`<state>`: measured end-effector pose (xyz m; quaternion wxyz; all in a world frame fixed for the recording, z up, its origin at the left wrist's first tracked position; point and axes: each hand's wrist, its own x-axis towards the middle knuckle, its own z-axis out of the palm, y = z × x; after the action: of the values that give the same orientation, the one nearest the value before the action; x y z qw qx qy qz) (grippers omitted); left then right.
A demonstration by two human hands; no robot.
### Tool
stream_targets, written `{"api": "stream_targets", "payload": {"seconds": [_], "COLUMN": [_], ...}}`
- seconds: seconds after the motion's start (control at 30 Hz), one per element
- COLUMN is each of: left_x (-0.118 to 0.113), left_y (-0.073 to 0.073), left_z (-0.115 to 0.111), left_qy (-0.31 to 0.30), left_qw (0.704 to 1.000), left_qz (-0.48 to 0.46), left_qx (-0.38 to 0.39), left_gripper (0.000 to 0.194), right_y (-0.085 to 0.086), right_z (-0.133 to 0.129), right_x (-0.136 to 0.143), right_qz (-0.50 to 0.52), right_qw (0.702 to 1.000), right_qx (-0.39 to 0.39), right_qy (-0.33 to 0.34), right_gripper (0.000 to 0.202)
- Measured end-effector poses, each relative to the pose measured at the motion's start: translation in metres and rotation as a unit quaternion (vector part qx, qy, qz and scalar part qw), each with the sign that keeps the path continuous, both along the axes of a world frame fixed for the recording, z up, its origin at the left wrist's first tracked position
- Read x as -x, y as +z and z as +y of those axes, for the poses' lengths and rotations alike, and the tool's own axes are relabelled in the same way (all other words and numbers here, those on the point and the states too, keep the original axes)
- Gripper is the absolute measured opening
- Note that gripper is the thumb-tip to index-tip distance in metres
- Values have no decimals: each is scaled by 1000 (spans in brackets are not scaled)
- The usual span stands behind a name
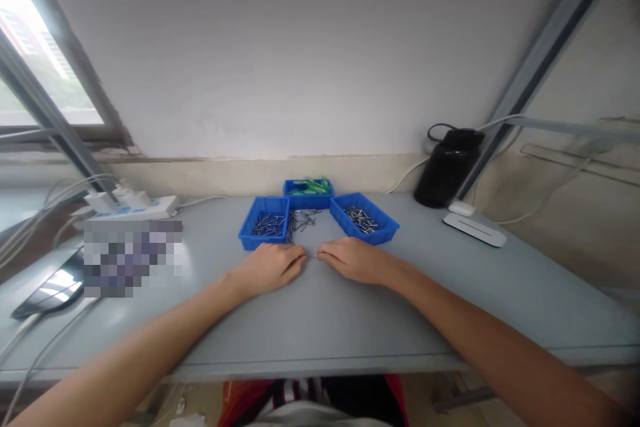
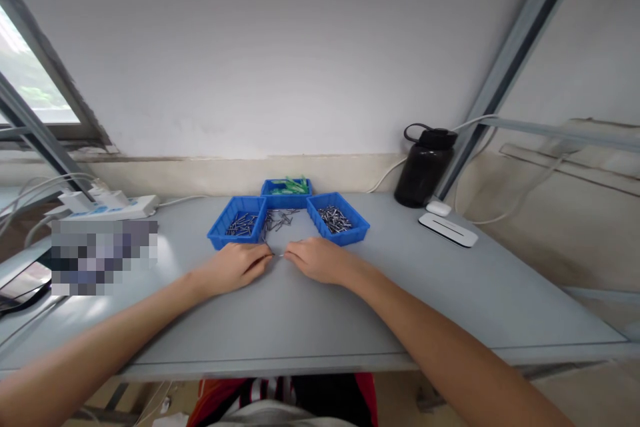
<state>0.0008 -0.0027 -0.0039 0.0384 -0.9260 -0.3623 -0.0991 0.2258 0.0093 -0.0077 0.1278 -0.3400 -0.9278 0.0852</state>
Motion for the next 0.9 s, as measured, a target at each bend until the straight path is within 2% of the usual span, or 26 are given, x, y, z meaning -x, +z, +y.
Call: {"api": "stream_targets", "payload": {"seconds": [0.33,0.43,0.57,0.7,0.8,0.9], "left_x": [2,2,1,1,1,1], "left_y": [-6,-5,-3,-4,-4,-1], "left_z": [4,2,1,1,1,-1], "left_qy": [-16,-13,19,37,27,-8], "left_qw": [1000,1000,1000,999,999,1000], "left_qz": [-8,-6,18,39,29,-15], "left_qx": [-6,-4,0,-3,-1,4], "left_gripper": [20,23,32,36,38,32], "right_y": [2,1,2,4,5,4], "right_z": [-2,-1,0,-1,-2,-3], "right_x": [1,1,0,0,1,3], "right_qz": [21,20,8,15,15,20], "right_qw": [999,1000,1000,1000,999,999], "right_qx": [32,20,15,26,31,30], "right_qy": [3,1,-1,6,8,15], "right_gripper": [8,12,28,26,25,27]}}
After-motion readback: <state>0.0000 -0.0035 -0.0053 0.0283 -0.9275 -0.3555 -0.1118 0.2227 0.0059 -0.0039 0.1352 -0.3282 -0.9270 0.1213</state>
